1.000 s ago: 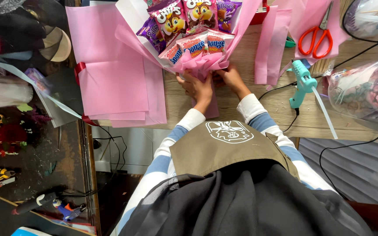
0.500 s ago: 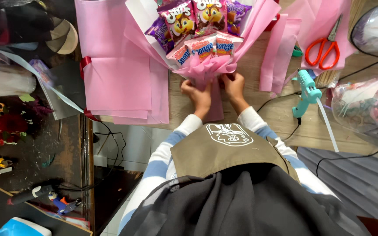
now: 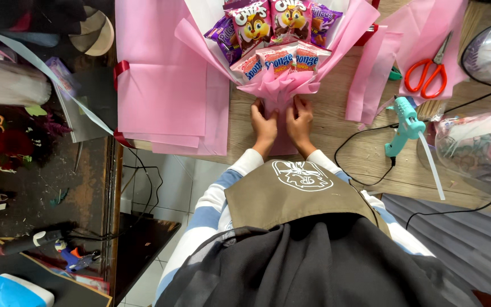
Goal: The person assembles a snack bouquet by wrapping layers of pink and white paper around snack packs, securing the paper with tape, and gathering the base into a handle.
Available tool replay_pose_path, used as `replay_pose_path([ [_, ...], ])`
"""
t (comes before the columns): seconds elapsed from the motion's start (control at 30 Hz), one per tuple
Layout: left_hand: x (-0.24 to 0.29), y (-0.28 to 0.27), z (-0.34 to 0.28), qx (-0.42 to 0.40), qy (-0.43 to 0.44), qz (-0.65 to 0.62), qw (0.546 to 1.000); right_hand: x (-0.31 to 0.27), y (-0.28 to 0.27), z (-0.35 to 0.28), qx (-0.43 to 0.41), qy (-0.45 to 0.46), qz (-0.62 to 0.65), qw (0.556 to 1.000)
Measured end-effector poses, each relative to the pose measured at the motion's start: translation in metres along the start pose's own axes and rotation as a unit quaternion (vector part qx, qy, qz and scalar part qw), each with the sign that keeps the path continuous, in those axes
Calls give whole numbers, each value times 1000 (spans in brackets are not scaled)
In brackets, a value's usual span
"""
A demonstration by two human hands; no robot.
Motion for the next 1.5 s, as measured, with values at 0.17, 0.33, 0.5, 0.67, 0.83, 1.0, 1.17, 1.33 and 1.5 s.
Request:
replay_pose_path([
  [0.17,2,-6,-1,0,29,77,997,5,5,-5,-40,9,-22,999],
  [0.33,-2,-9,-9,-17,-6,136,991,30,7,-11,-51,171,19,984],
  [0.5,21,-4,-30,-66,-18,186,980,38,24,-14,-89,298,297,903],
  [0.67,53,-10,-39,-107,-13,176,979,10,11,-9,-129,175,345,913],
  [0.83,131,-33,-49,-166,43,36,985,-49,-7,-1,-145,121,444,876],
  [1.0,157,1,-30,-286,116,-165,937,-183,-40,19,-138,-97,323,931],
  [1.17,168,-8,-18,-343,92,-264,897,-177,-43,19,50,-256,-22,965],
  [1.33,108,-6,-13,-300,93,-148,938,-148,-17,-11,98,-294,-182,933],
  [1.5,40,-12,-1,-237,63,-6,969,-88,16,-35,18,-256,-243,936],
])
Point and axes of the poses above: each hand's wrist, its own z-axis towards the middle knuckle, its own y-axis out of the palm, x = y × z, the point moved 8 cm from there along z, towards the middle knuckle, and after that the axes turned 15 degrees about z, right-handed, at the moved point
